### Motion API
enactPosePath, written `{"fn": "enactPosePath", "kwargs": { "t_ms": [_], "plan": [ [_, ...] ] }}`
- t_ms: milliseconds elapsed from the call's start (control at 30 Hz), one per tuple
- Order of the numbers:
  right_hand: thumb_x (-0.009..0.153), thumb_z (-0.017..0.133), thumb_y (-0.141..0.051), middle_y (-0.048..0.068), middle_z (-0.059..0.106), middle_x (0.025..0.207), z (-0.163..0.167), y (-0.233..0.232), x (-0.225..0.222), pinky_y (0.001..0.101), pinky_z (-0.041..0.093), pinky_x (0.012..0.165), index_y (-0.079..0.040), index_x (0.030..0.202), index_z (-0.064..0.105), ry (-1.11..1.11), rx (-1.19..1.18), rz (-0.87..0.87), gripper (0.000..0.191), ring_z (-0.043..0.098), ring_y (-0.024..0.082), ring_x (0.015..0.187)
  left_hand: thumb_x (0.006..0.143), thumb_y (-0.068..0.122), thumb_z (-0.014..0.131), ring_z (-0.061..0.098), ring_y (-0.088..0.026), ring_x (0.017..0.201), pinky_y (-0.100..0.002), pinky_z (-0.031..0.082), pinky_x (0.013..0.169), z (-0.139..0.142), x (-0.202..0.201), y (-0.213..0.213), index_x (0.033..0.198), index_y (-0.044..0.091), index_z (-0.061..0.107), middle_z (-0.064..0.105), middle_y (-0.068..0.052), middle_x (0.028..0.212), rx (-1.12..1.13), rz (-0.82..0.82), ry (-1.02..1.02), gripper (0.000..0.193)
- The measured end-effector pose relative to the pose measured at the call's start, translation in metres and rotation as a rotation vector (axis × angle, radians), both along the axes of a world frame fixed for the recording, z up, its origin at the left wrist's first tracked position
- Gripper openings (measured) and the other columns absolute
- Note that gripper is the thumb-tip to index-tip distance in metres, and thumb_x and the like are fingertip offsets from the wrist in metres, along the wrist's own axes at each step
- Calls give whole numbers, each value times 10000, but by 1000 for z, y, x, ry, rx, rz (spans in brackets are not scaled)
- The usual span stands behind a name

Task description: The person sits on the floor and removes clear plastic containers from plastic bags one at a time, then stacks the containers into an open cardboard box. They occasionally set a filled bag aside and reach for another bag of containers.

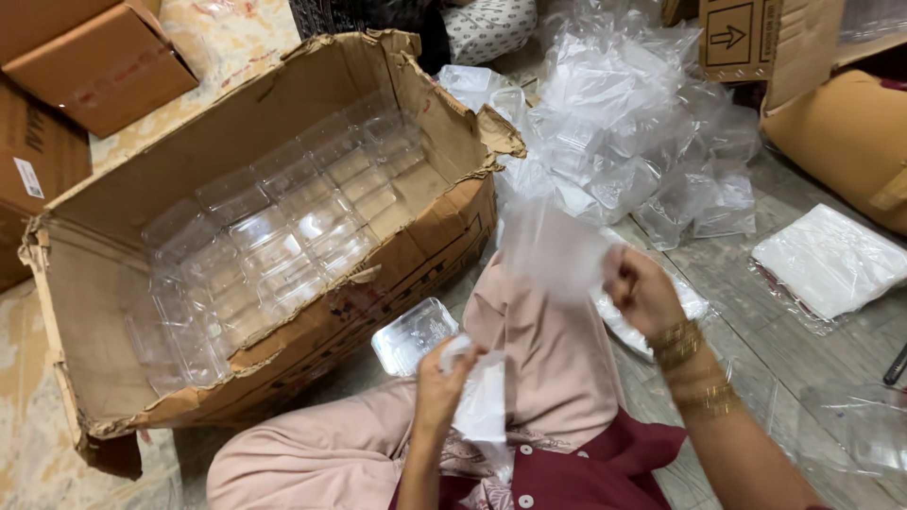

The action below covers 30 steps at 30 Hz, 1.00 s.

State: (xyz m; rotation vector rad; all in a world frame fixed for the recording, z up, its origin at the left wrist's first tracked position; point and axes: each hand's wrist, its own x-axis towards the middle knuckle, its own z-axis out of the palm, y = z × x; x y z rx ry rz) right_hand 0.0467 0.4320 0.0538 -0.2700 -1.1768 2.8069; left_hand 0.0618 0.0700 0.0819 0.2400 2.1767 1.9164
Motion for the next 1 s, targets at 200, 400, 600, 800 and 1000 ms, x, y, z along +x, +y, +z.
{"fn": "enactPosePath", "kwargs": {
  "t_ms": [200, 400, 600, 800, 1000],
  "plan": [
    [1018, 458, -78, 109, 681, 881, -21, 43, -145, 353, 613, 794, -40, 978, 581, -23, 249, -254, 135, 677, 214, 794, 907, 163, 589, 619, -141, 819, -287, 496, 743, 30, 5, -27, 957, 43, 710, 695, -49, 908, 503, 190, -113, 178],
    [991, 539, -103, -1, 573, 1106, -7, -13, -185, 339, 539, 879, -143, 1203, 452, -70, 503, -258, 232, 593, 161, 1045, 980, 142, 647, 566, -93, 959, -237, 432, 874, 33, 3, -30, 1024, -4, 756, 624, -12, 1034, 361, 361, 224, 187],
    [1127, 339, -255, 45, 633, 1216, 54, -139, -55, 273, 502, 975, -26, 1276, 544, 364, 695, 63, 342, 607, 139, 1062, 937, 254, 743, 620, -83, 822, -237, 490, 784, 25, 6, -27, 979, 9, 745, 739, -15, 915, 534, 442, -18, 248],
    [1065, 575, -266, 36, 684, 1033, 86, -228, 19, 257, 558, 770, -44, 1017, 648, 721, 1332, 145, 238, 683, 140, 892, 900, 201, 799, 643, -69, 781, -216, 513, 716, 23, 9, -27, 1030, 26, 713, 728, -3, 904, 577, 389, 10, 234],
    [1092, 559, -192, 51, 625, 796, 80, -225, 18, 283, 470, 647, -18, 936, 648, 233, 1005, 143, 250, 560, 125, 716, 880, 203, 800, 638, -66, 765, -227, 518, 701, 20, 8, -27, 1060, 30, 721, 725, 7, 910, 655, 410, -122, 262]
  ]
}}
